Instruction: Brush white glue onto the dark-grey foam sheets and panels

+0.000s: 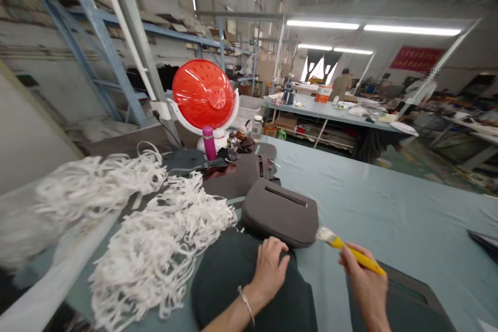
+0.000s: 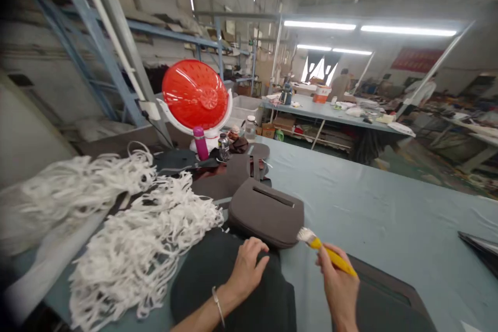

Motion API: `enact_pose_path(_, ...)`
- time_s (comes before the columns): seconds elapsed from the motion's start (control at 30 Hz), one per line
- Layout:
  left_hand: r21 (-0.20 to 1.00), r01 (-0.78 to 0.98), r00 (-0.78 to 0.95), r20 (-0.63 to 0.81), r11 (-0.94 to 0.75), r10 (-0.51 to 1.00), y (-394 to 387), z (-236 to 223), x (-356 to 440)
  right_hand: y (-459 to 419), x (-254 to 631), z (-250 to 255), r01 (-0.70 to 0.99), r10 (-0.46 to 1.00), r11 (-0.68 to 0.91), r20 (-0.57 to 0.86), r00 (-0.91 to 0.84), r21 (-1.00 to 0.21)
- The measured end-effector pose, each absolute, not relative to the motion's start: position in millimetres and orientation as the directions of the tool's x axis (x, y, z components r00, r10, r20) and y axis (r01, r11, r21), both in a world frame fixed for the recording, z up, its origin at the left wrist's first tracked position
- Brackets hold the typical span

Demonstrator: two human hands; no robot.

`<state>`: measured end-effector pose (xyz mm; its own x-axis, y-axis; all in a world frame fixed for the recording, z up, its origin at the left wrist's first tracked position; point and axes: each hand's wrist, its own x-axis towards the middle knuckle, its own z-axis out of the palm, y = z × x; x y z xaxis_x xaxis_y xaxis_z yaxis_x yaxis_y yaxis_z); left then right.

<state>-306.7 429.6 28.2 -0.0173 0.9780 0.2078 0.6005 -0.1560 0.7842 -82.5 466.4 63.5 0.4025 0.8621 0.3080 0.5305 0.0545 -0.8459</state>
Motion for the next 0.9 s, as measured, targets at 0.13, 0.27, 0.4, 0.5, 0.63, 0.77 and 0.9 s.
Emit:
enact_pose_path(0.13,0.653,0.714,0.047,0.315,-0.253,0.948,455.7,24.1,-351.5,517.7,-225.6,76.0,0.284,0.972,0.090,0.146,0.185,-0.955)
enact_pose_path(0.27,0.535,0.818,0.036,0.318,-0.211,0.947,473.4,9.7,-371.9,547.8,-306.6,66.9,0.240,0.993,0.119,0.122,-0.006,-0.963)
enact_pose_path(0.4,0.455,0.860,0.088,0.315,-0.232,0.945,480.9,-2.5,-383.7,577.4,-329.8,47.9,0.330,0.993,0.109,0.091,-0.070,-0.938)
enact_pose_path(0.5,0.441,0.857,0.112,0.344,-0.266,0.932,483.6,-8.0,-390.8,613.8,-336.0,39.2,0.366,0.991,0.107,0.128,0.033,-0.924)
enact_pose_path(0.63,0.450,0.843,0.138,0.351,-0.296,0.926,487.1,-11.8,-396.0,662.5,-346.5,39.6,0.324,0.967,0.028,0.108,0.232,-0.946)
enact_pose_path(0.77,0.438,0.843,0.154,0.361,-0.313,0.920,490.7,-13.2,-395.1,679.4,-325.2,39.4,0.428,0.935,-0.022,0.133,0.328,-0.903)
enact_pose_path(0.9,0.421,0.856,0.140,0.369,-0.299,0.919,492.9,-14.8,-392.2,665.7,-247.5,34.5,0.557,0.853,-0.145,0.182,0.489,-0.818)
